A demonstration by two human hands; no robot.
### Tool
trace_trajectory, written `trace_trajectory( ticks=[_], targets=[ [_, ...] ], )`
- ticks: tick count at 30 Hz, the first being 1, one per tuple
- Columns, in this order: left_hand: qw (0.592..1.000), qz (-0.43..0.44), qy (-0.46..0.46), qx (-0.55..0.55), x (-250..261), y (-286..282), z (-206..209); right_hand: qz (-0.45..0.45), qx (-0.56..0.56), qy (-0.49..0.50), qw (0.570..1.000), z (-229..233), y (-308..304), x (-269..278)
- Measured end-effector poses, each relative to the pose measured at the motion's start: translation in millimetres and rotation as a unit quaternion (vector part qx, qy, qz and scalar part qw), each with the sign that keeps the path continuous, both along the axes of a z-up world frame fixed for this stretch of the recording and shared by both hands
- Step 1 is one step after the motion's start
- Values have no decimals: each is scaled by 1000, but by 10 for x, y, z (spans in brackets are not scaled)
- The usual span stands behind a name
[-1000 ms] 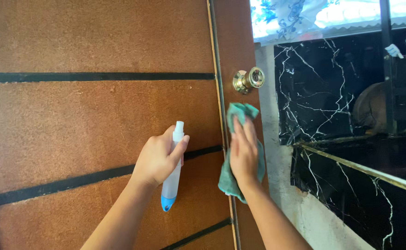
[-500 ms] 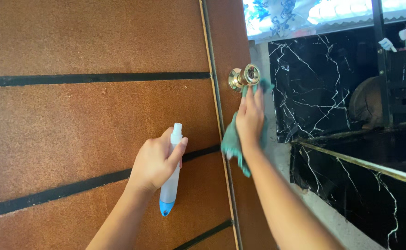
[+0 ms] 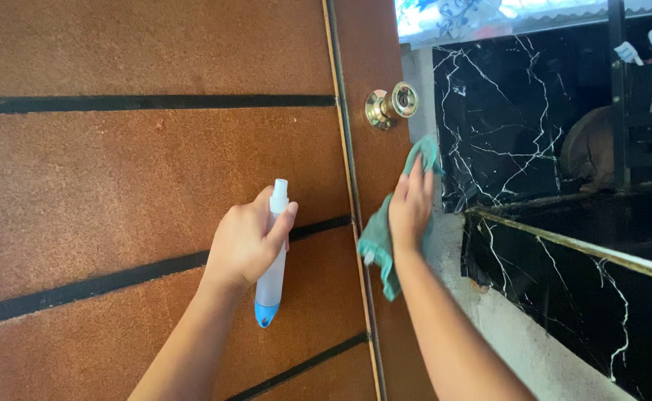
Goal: The person sprays a cleaning solution onto a brown door and wipes it with a green cloth. They work methodically from the bottom edge upward, covering the lower panels and the door frame.
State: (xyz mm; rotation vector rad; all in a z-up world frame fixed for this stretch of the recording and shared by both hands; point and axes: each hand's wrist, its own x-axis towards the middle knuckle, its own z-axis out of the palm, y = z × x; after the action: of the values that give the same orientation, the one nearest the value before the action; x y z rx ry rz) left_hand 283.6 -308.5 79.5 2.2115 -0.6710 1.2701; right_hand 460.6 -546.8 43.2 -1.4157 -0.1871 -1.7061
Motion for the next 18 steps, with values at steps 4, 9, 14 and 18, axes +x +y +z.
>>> trace_trajectory(
  ticks=[4,9,14,18],
  targets=[
    [1000,11,-20,21,22,26,13,-31,-41,-32,998,-201,34,38],
    [1000,1,-26,15,34,26,-6,-1,21,32,999,-964,123,15],
    [999,4,-32,15,4,34,0,3,76,11,997,-417,141,325],
    [1000,-7,-10,6,8,23,1,-14,-49,-99,994,482,18,476]
  ],
)
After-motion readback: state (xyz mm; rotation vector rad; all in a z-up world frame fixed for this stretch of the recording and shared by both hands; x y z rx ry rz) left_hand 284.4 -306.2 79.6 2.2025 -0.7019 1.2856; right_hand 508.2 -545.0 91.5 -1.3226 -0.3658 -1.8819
